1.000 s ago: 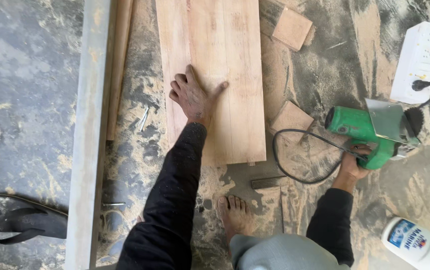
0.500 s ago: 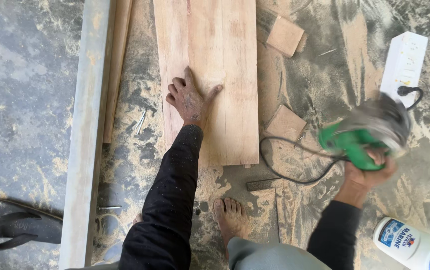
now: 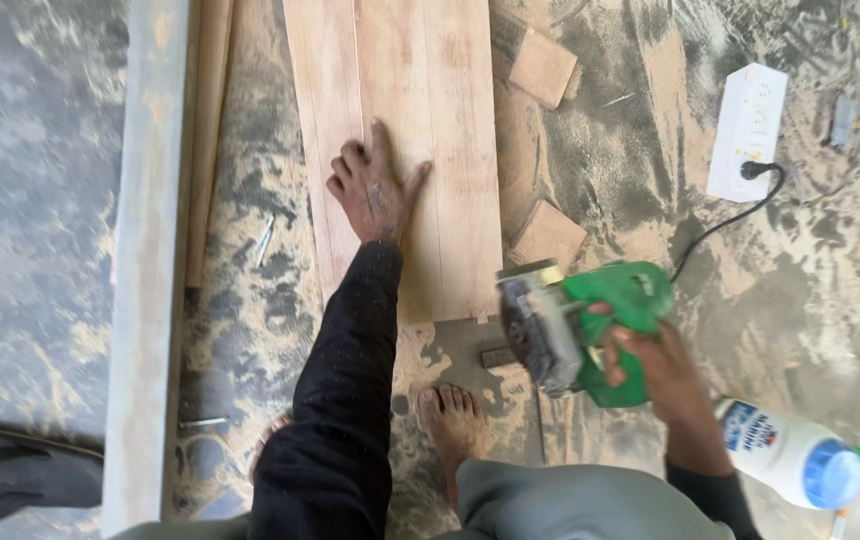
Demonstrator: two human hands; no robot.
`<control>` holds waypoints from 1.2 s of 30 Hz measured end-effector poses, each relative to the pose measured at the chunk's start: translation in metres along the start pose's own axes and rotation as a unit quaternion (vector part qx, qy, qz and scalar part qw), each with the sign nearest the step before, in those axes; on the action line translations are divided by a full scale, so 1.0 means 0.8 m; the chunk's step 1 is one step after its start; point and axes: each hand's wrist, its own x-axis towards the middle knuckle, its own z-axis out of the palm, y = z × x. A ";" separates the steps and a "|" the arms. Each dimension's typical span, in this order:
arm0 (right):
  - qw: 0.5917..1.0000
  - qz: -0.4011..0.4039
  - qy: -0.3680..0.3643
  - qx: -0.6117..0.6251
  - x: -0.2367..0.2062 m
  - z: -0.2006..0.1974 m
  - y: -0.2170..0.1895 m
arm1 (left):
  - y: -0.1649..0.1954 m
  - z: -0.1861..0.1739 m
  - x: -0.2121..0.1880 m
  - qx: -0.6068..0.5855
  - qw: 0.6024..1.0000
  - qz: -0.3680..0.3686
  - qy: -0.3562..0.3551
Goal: The person uses a green circular saw to cut a long plank of wood into narrower strips. They guide the saw along the plank, then separate and set aside the cut pieces.
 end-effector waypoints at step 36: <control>0.990 0.054 0.120 0.047 -0.043 0.078 0.048 | -0.004 0.036 -0.004 -0.027 1.000 0.002 0.005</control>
